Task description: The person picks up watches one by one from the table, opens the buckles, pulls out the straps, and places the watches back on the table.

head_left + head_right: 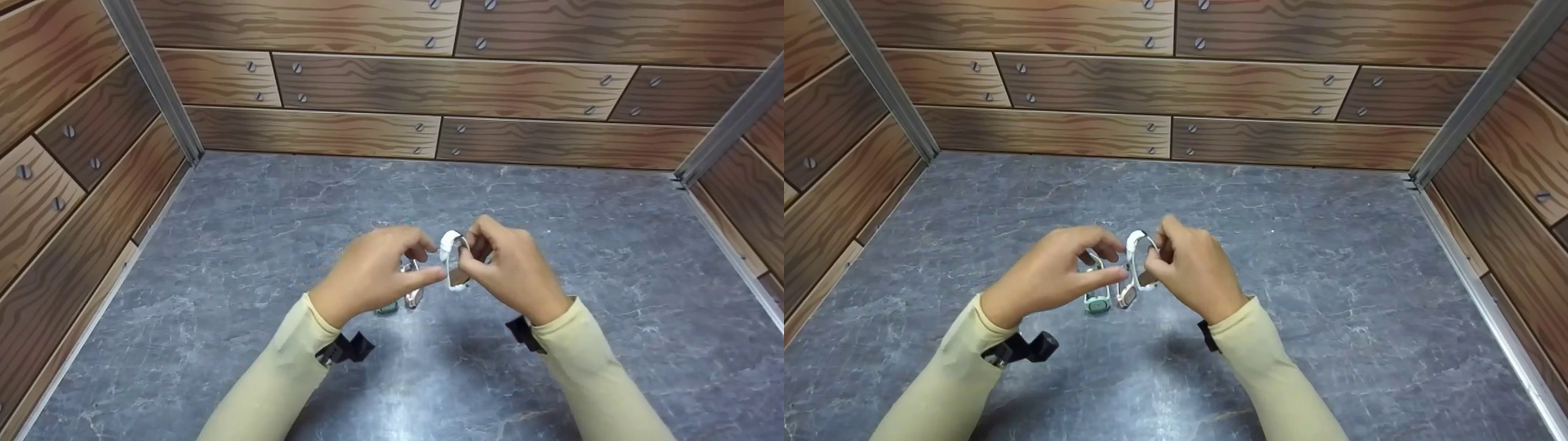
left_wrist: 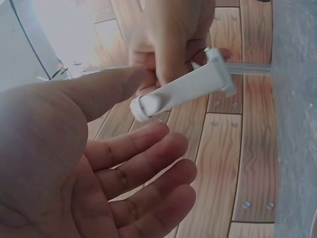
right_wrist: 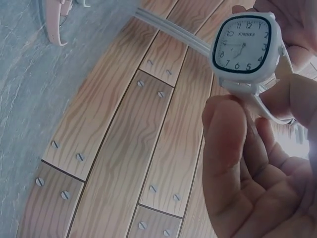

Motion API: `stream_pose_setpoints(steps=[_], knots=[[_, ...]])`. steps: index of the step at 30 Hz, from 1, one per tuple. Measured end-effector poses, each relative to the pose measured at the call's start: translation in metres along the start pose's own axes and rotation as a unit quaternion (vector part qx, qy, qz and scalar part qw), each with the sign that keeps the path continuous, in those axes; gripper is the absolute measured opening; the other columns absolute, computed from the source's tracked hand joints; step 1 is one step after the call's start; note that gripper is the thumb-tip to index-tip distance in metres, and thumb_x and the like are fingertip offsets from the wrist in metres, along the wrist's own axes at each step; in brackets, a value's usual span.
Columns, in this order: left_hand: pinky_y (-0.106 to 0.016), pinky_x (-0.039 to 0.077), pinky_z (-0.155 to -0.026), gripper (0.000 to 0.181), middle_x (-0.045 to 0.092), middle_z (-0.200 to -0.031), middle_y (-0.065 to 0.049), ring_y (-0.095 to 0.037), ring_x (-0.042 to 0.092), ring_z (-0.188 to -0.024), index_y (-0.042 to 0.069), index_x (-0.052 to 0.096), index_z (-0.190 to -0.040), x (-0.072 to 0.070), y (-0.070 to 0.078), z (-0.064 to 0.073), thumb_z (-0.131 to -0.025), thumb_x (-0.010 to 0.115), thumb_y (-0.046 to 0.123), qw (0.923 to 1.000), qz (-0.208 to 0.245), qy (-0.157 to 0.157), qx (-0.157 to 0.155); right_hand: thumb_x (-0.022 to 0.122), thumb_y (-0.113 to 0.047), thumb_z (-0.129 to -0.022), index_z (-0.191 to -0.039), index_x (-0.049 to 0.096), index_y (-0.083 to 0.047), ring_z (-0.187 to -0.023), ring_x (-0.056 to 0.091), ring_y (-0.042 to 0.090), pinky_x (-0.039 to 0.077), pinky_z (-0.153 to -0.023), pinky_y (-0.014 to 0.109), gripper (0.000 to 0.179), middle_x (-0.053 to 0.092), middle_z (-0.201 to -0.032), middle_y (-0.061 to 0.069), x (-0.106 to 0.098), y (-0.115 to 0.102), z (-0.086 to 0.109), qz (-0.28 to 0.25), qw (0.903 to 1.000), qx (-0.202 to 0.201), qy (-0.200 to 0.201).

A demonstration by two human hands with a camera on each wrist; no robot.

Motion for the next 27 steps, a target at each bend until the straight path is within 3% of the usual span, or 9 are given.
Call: stream_pose_setpoints(steps=[5,12,22,27], knots=[[-0.031,0.055,-0.078,0.032,0.073,-0.099,0.003,-0.013,0.068,-0.091,0.015,0.074,-0.112,0.007,0.000,-0.002,-0.095,0.075,0.042,0.9998,0.003,0.015,-0.010,0.071,0.002,-0.085,-0.084,0.059,-0.010,-0.061,0.062,0.003,0.051,-0.050,0.024,0.018,0.067,-0.070,-0.007,0.004,-0.004,0.002,0.004,1.0000,-0.001,-0.007],[-0.027,0.054,-0.073,0.020,0.071,-0.088,0.008,-0.009,0.067,-0.082,0.016,0.072,-0.098,0.005,0.000,-0.005,-0.096,0.076,0.035,0.9988,0.021,0.043,-0.011,0.071,0.000,-0.087,-0.087,0.060,-0.010,-0.063,0.063,0.003,0.053,-0.054,0.024,0.015,0.068,-0.073,-0.005,0.005,-0.009,0.003,0.008,0.9998,-0.008,-0.014],[-0.026,0.053,-0.070,0.014,0.071,-0.084,0.011,-0.003,0.064,-0.074,0.017,0.073,-0.096,0.003,0.000,-0.004,-0.096,0.076,0.031,0.9991,0.024,0.034,-0.010,0.070,-0.002,-0.091,-0.098,0.066,-0.009,-0.069,0.065,0.003,0.056,-0.060,0.025,0.011,0.071,-0.083,-0.004,0.005,-0.013,0.004,0.003,0.9986,-0.028,-0.044],[-0.025,0.054,-0.073,0.014,0.072,-0.086,0.010,-0.002,0.065,-0.077,0.016,0.074,-0.098,0.002,-0.001,-0.004,-0.097,0.075,0.030,0.9994,0.012,0.032,-0.007,0.069,-0.003,-0.092,-0.111,0.070,-0.007,-0.076,0.066,0.005,0.058,-0.065,0.025,0.019,0.071,-0.095,-0.002,0.001,-0.017,0.005,-0.009,0.9976,-0.051,-0.047]])
Point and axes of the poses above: each hand's wrist, its own z-axis away from the middle knuckle, its own x-axis out of the palm, y = z × x, the point moved 9 cm from there along -z, towards the middle knuckle
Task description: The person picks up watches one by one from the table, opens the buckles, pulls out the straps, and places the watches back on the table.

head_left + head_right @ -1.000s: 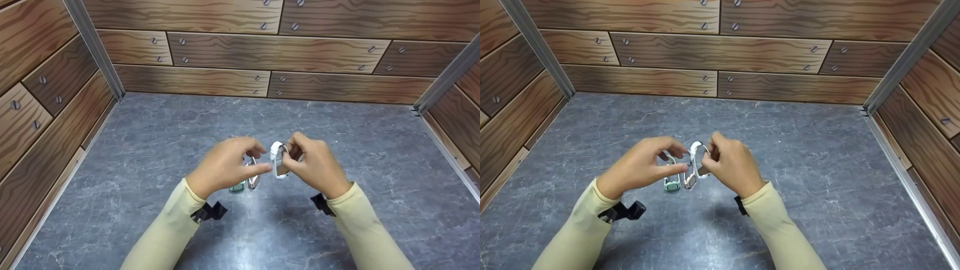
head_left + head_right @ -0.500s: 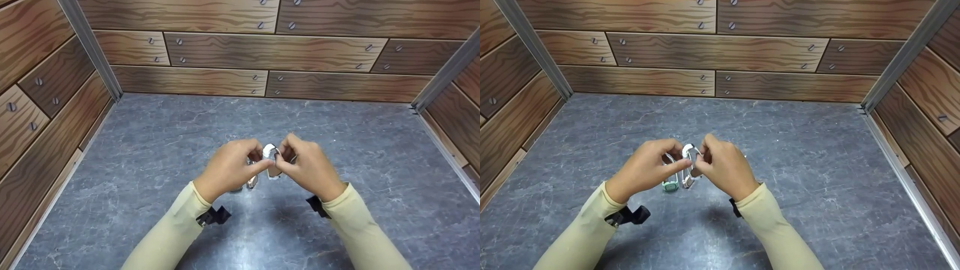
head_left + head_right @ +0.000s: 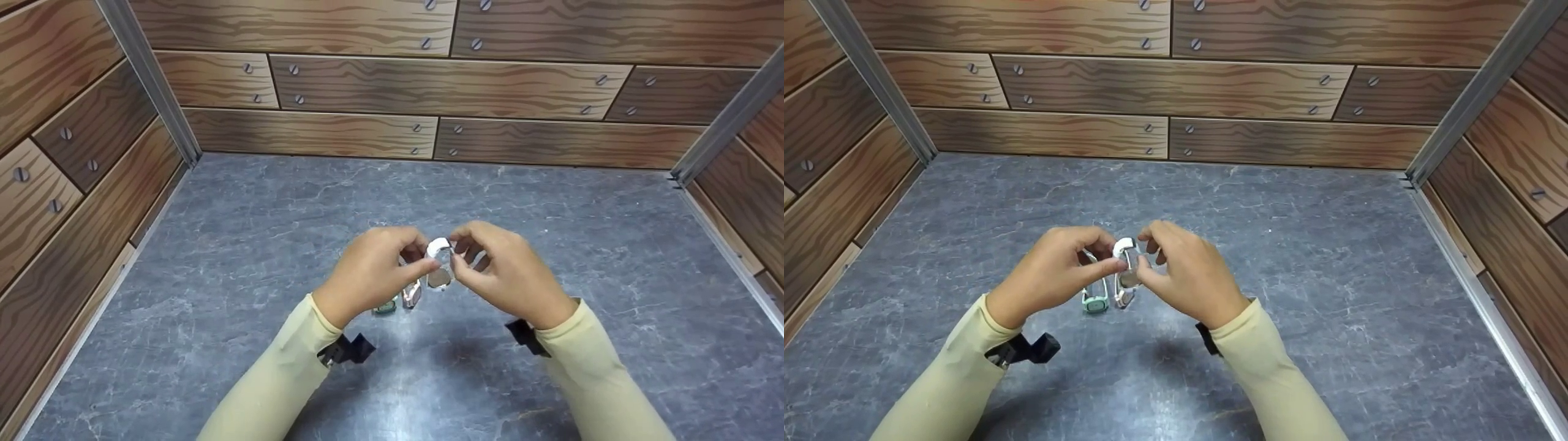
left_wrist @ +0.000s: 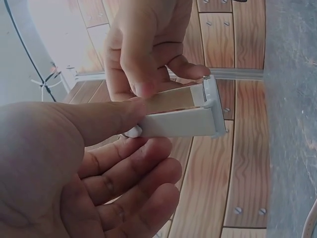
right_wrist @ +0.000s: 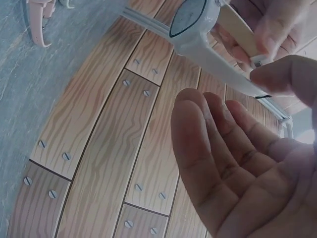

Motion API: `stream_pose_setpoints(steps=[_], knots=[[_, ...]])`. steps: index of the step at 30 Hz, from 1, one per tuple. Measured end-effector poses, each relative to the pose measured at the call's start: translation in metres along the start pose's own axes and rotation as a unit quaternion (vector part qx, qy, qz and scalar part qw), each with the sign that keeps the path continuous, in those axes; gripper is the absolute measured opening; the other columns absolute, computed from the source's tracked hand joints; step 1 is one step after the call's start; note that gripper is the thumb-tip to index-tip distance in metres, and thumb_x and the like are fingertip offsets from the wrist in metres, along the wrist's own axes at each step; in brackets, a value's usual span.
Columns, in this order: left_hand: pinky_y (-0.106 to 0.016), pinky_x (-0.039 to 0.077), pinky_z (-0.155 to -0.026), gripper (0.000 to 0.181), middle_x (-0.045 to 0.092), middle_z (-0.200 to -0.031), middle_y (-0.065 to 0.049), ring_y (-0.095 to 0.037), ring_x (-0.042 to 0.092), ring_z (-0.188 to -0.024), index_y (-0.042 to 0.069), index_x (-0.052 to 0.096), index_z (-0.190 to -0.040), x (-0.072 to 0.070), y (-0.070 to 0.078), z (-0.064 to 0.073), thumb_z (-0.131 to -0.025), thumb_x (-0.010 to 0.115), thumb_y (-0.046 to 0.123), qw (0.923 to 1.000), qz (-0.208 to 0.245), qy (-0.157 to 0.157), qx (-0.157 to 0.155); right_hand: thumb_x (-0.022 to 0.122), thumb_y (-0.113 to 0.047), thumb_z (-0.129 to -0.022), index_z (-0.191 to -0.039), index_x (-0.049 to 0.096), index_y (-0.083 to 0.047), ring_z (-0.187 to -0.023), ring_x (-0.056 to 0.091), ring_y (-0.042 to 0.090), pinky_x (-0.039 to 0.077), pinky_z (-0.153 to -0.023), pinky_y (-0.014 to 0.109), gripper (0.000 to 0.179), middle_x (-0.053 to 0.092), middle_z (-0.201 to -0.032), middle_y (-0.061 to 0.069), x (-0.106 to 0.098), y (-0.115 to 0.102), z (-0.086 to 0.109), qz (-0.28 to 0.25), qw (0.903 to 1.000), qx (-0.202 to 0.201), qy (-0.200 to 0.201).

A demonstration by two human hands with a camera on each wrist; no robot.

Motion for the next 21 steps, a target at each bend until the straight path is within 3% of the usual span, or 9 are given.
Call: stream_pose_setpoints(steps=[4,9,14,21], knots=[[-0.025,0.055,-0.074,0.014,0.073,-0.088,0.009,-0.003,0.066,-0.079,0.016,0.074,-0.100,0.001,0.000,0.001,-0.097,0.075,0.030,0.9999,-0.007,-0.005,0.005,0.072,-0.005,-0.093,-0.122,0.070,-0.008,-0.083,0.067,0.006,0.060,-0.070,0.027,0.028,0.069,-0.102,-0.002,-0.003,-0.006,0.002,-0.011,0.9995,-0.031,0.003],[-0.025,0.054,-0.074,0.015,0.072,-0.088,0.009,-0.003,0.065,-0.079,0.016,0.073,-0.098,0.005,0.003,0.001,-0.097,0.075,0.031,0.9996,-0.010,-0.023,0.012,0.071,-0.008,-0.098,-0.115,0.073,-0.011,-0.084,0.068,0.008,0.059,-0.071,0.027,0.017,0.072,-0.102,-0.003,-0.002,-0.015,0.002,-0.025,0.9961,-0.084,0.001],[-0.026,0.055,-0.075,0.014,0.073,-0.090,0.007,-0.006,0.066,-0.081,0.016,0.074,-0.099,0.008,0.003,0.002,-0.097,0.075,0.030,0.9989,-0.025,-0.037,0.018,0.071,-0.013,-0.099,-0.107,0.076,-0.016,-0.080,0.068,0.006,0.059,-0.069,0.028,0.010,0.073,-0.096,-0.007,0.000,-0.015,0.003,-0.032,0.9959,-0.084,-0.012],[-0.027,0.056,-0.079,0.018,0.076,-0.096,0.004,-0.010,0.070,-0.088,0.015,0.075,-0.102,0.009,0.008,0.003,-0.098,0.074,0.032,0.9981,-0.029,-0.042,0.033,0.072,0.003,-0.092,-0.100,0.076,-0.014,-0.076,0.067,0.008,0.058,-0.068,0.025,0.019,0.072,-0.091,-0.006,-0.001,-0.017,0.003,-0.070,0.9931,-0.093,-0.012]])
Point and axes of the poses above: each hand's wrist, its own z-axis away from the middle knuckle, its own x-axis out of the palm, y = z × x, the point moved 9 cm from there along -z, towards the middle knuckle
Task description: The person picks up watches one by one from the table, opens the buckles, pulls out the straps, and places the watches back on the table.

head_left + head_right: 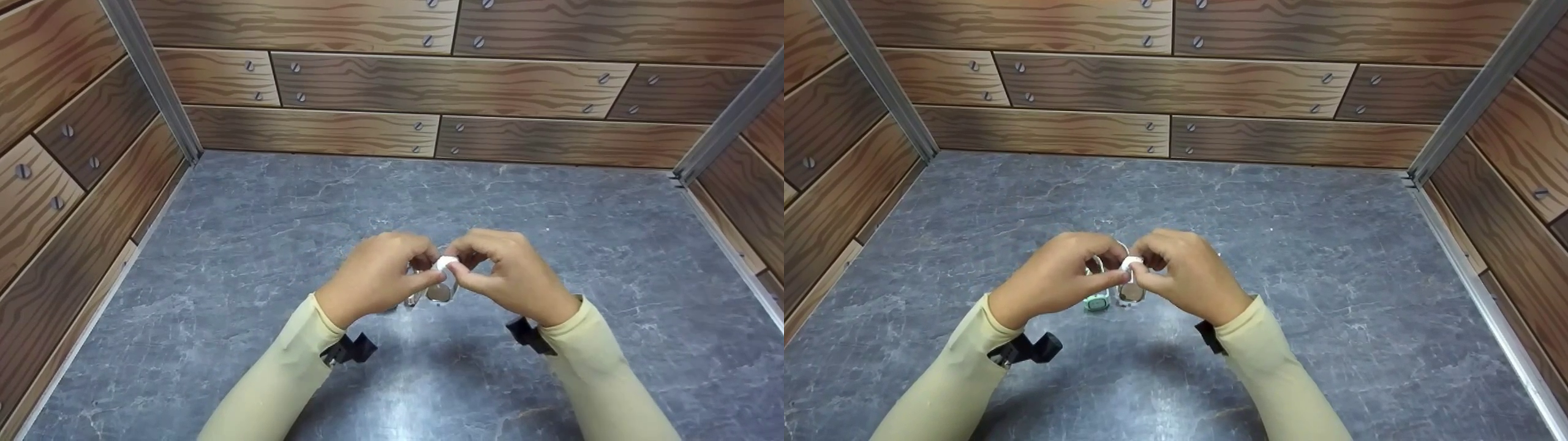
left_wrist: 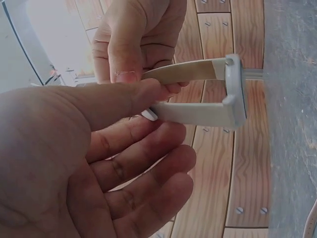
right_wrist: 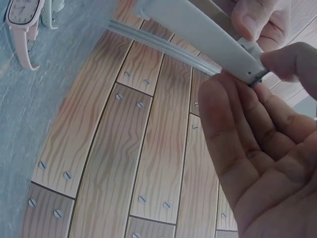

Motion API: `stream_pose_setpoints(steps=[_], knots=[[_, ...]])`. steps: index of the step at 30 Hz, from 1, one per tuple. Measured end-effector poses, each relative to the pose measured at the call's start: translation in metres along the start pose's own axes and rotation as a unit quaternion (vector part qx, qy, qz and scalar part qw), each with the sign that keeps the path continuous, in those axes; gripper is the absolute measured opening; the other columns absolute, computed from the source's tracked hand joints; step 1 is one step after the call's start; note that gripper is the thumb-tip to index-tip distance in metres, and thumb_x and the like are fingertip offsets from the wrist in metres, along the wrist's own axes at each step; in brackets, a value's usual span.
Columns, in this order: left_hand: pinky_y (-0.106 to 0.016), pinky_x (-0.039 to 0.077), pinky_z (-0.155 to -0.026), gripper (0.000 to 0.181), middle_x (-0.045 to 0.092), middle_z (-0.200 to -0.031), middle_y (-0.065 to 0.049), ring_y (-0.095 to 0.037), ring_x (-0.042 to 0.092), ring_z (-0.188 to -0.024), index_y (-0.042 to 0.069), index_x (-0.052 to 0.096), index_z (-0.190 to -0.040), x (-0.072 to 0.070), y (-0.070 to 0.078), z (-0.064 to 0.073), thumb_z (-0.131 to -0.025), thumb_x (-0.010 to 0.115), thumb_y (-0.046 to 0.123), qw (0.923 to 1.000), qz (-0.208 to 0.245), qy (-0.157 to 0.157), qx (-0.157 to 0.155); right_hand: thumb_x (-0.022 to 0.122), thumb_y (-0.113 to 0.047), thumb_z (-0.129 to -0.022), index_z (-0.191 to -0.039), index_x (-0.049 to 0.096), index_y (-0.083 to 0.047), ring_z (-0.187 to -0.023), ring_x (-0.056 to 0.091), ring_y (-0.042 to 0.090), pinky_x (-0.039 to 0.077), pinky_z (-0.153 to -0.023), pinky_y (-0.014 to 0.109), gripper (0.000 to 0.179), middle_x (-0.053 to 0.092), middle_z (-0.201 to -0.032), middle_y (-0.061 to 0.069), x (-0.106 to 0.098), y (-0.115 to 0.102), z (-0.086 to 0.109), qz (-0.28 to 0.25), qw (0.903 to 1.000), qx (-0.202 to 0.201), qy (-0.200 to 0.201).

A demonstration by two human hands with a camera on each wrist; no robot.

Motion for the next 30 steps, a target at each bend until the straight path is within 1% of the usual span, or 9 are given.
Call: stream_pose_setpoints(steps=[3,7,11,15,20,23,28,30], knots=[[-0.028,0.056,-0.080,0.018,0.076,-0.097,0.004,-0.012,0.071,-0.090,0.014,0.075,-0.102,0.000,0.002,-0.001,-0.098,0.073,0.032,1.0000,0.006,0.002,0.005,0.072,0.005,-0.091,-0.098,0.075,-0.014,-0.076,0.068,0.008,0.059,-0.068,0.026,0.021,0.071,-0.091,-0.007,-0.001,0.001,-0.001,-0.005,1.0000,0.008,0.002],[-0.028,0.056,-0.078,0.018,0.075,-0.096,0.004,-0.013,0.071,-0.089,0.014,0.074,-0.103,0.000,0.003,-0.001,-0.099,0.072,0.032,0.9999,0.001,0.005,0.011,0.071,0.004,-0.091,-0.097,0.072,-0.014,-0.077,0.067,0.008,0.060,-0.068,0.028,0.019,0.070,-0.092,-0.008,0.001,0.005,-0.001,-0.004,0.9995,0.028,-0.014],[-0.028,0.056,-0.077,0.020,0.075,-0.095,0.006,-0.010,0.071,-0.087,0.016,0.074,-0.102,0.002,0.004,0.000,-0.100,0.069,0.035,0.9998,-0.012,0.003,0.018,0.071,0.001,-0.090,-0.095,0.069,-0.015,-0.079,0.066,0.007,0.060,-0.068,0.030,0.017,0.068,-0.091,-0.009,0.005,0.008,0.000,0.015,0.9982,0.048,-0.032],[-0.027,0.055,-0.075,0.018,0.075,-0.093,0.007,-0.007,0.069,-0.084,0.017,0.073,-0.101,0.004,0.002,0.000,-0.101,0.069,0.034,0.9998,-0.011,0.004,0.015,0.071,-0.001,-0.090,-0.095,0.068,-0.015,-0.079,0.066,0.006,0.060,-0.069,0.031,0.015,0.068,-0.090,-0.009,0.007,0.011,0.001,0.024,0.9973,0.061,-0.034],[-0.027,0.052,-0.066,0.015,0.068,-0.084,0.009,-0.006,0.062,-0.072,0.018,0.071,-0.104,0.007,-0.002,0.001,-0.101,0.067,0.032,1.0000,0.001,0.002,0.002,0.071,-0.005,-0.094,-0.097,0.070,-0.014,-0.079,0.067,0.006,0.059,-0.069,0.028,0.010,0.070,-0.092,-0.005,0.008,0.011,0.001,0.029,0.9974,0.057,-0.034],[-0.027,0.050,-0.062,0.012,0.064,-0.081,0.010,-0.007,0.059,-0.069,0.018,0.069,-0.105,0.007,-0.003,0.001,-0.100,0.066,0.029,1.0000,0.007,0.002,-0.002,0.071,-0.008,-0.096,-0.098,0.071,-0.014,-0.078,0.067,0.006,0.060,-0.068,0.029,0.007,0.071,-0.092,-0.005,0.008,0.011,0.001,0.027,0.9977,0.052,-0.034],[-0.028,0.050,-0.066,0.010,0.064,-0.085,0.009,-0.007,0.059,-0.074,0.018,0.069,-0.103,0.006,-0.004,-0.001,-0.100,0.065,0.027,0.9999,0.011,0.010,-0.008,0.073,-0.009,-0.096,-0.099,0.071,-0.014,-0.078,0.067,0.006,0.059,-0.068,0.026,0.006,0.071,-0.092,-0.008,0.007,0.011,0.000,0.020,0.9982,0.047,-0.031],[-0.028,0.050,-0.066,0.011,0.064,-0.087,0.008,-0.010,0.060,-0.075,0.017,0.069,-0.103,0.006,-0.004,-0.001,-0.100,0.066,0.028,0.9998,0.011,0.013,-0.009,0.074,-0.007,-0.095,-0.098,0.071,-0.013,-0.077,0.067,0.006,0.059,-0.068,0.026,0.007,0.071,-0.092,-0.008,0.005,0.010,0.000,0.024,0.9985,0.042,-0.025]])
Point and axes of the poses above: each hand's wrist, its own z-axis away from the middle knuckle, its own x-axis out of the palm, y = z × x, the point moved 9 cm from there along -z, towards the middle knuckle
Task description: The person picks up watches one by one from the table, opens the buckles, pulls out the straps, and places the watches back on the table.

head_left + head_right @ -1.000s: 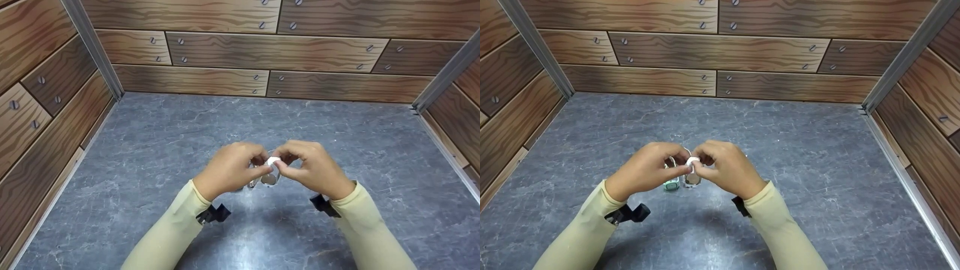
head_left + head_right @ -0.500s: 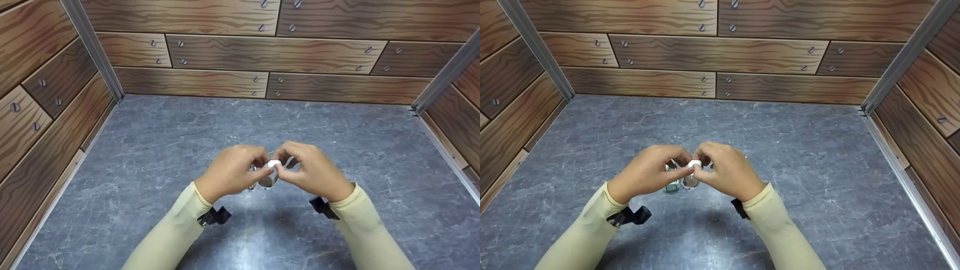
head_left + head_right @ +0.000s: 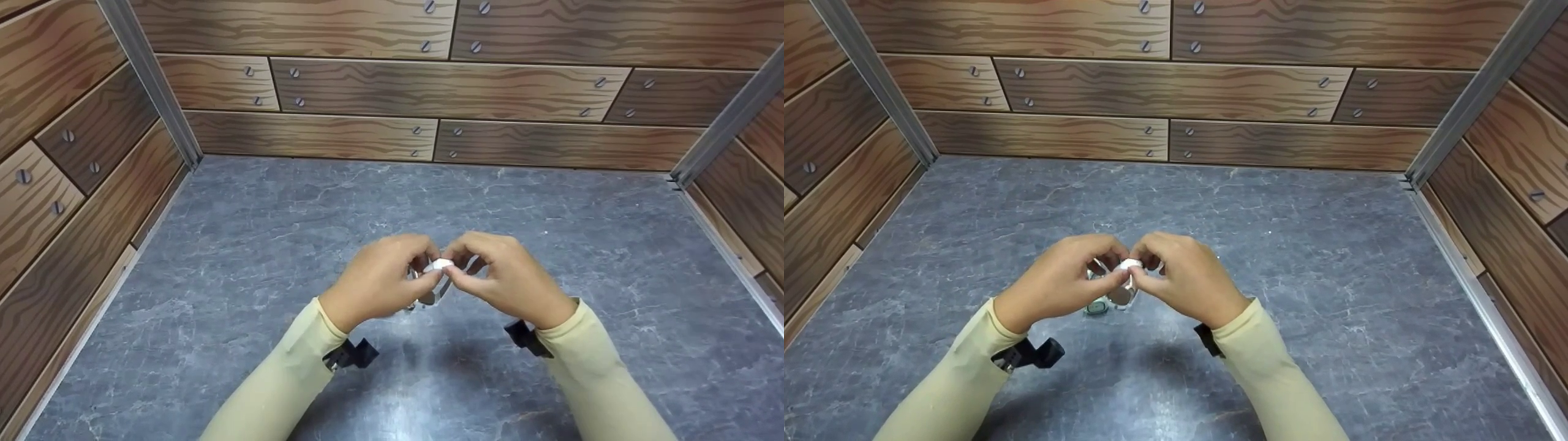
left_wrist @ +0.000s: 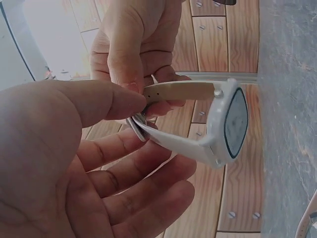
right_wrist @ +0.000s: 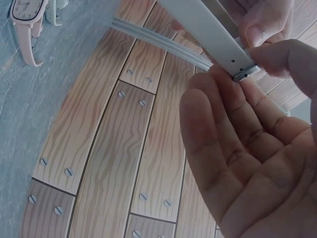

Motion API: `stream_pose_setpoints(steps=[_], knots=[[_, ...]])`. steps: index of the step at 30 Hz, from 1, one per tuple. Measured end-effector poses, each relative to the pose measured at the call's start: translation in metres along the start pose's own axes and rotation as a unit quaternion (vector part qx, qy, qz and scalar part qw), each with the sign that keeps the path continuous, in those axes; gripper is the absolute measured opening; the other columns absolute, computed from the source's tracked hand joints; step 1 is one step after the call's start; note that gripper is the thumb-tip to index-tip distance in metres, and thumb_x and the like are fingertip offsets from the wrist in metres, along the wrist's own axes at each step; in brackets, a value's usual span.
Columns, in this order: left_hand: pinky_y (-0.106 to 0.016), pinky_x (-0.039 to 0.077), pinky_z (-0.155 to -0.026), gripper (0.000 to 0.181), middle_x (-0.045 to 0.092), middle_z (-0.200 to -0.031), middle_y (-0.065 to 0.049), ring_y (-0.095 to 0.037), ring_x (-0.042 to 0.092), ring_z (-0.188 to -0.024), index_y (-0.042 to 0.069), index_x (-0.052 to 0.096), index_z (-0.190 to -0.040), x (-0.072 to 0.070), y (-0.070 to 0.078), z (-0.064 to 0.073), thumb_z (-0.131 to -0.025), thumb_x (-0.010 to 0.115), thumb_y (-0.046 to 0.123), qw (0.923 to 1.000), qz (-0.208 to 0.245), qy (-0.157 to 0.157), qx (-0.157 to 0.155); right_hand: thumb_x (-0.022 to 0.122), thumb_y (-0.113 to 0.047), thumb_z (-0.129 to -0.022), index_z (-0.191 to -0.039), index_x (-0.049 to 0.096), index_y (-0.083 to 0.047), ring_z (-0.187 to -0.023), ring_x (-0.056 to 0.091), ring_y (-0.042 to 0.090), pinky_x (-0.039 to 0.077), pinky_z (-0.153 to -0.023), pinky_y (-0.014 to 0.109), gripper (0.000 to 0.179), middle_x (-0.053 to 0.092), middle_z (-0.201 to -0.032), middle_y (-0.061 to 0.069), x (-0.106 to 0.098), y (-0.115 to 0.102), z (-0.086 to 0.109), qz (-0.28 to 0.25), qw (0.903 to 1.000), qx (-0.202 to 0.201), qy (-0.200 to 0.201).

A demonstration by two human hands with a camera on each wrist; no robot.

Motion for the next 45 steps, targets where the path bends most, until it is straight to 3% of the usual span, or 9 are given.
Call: stream_pose_setpoints(steps=[5,12,18,22,35,45], knots=[[-0.027,0.051,-0.065,0.012,0.065,-0.093,0.007,-0.015,0.064,-0.077,0.017,0.069,-0.103,-0.001,0.001,-0.001,-0.100,0.066,0.027,0.9999,0.011,0.003,-0.002,0.075,0.000,-0.091,-0.095,0.070,-0.011,-0.077,0.065,0.007,0.059,-0.066,0.028,0.012,0.070,-0.091,-0.006,-0.003,-0.004,0.000,0.016,0.9994,-0.026,0.018],[-0.027,0.052,-0.067,0.012,0.066,-0.093,0.007,-0.010,0.062,-0.076,0.017,0.070,-0.104,-0.004,0.002,0.000,-0.100,0.066,0.028,0.9998,0.017,0.010,-0.001,0.074,0.001,-0.089,-0.094,0.070,-0.011,-0.076,0.064,0.006,0.057,-0.065,0.025,0.014,0.069,-0.090,-0.006,-0.005,-0.006,-0.001,0.025,0.9980,-0.048,0.033],[-0.026,0.054,-0.072,0.015,0.069,-0.094,0.008,-0.003,0.064,-0.073,0.018,0.071,-0.107,-0.003,0.001,-0.001,-0.100,0.069,0.031,0.9996,0.026,0.010,-0.006,0.072,0.004,-0.086,-0.093,0.068,-0.010,-0.076,0.063,0.007,0.058,-0.063,0.027,0.016,0.067,-0.089,-0.006,-0.005,-0.005,-0.001,0.018,0.9986,-0.042,0.027],[-0.026,0.055,-0.074,0.016,0.070,-0.094,0.008,-0.005,0.066,-0.079,0.018,0.071,-0.108,-0.003,0.003,-0.001,-0.100,0.069,0.032,0.9997,0.019,0.015,0.006,0.071,0.006,-0.085,-0.093,0.067,-0.010,-0.077,0.063,0.008,0.059,-0.063,0.028,0.019,0.066,-0.089,-0.006,-0.004,-0.003,0.000,0.007,0.9988,-0.040,0.026],[-0.028,0.055,-0.078,0.019,0.073,-0.094,0.009,-0.008,0.068,-0.086,0.018,0.071,-0.107,-0.004,0.009,-0.002,-0.102,0.067,0.036,0.9995,0.017,0.014,0.023,0.069,0.004,-0.092,-0.096,0.068,-0.017,-0.078,0.064,0.013,0.057,-0.068,0.028,0.021,0.068,-0.093,-0.005,-0.006,0.006,0.001,-0.078,0.9969,0.003,0.009],[-0.029,0.055,-0.081,0.019,0.073,-0.098,0.010,-0.003,0.066,-0.087,0.019,0.071,-0.107,-0.003,0.009,-0.001,-0.103,0.065,0.037,0.9997,0.014,0.013,0.018,0.069,0.000,-0.095,-0.096,0.068,-0.016,-0.077,0.064,0.013,0.056,-0.067,0.028,0.016,0.067,-0.093,-0.008,-0.004,0.008,0.000,-0.083,0.9965,0.012,0.003]])
Point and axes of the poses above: each hand's wrist, its own z-axis away from the middle knuckle, its own x-axis out of the palm, y = z × x, the point moved 9 cm from there along -z, towards the middle knuckle
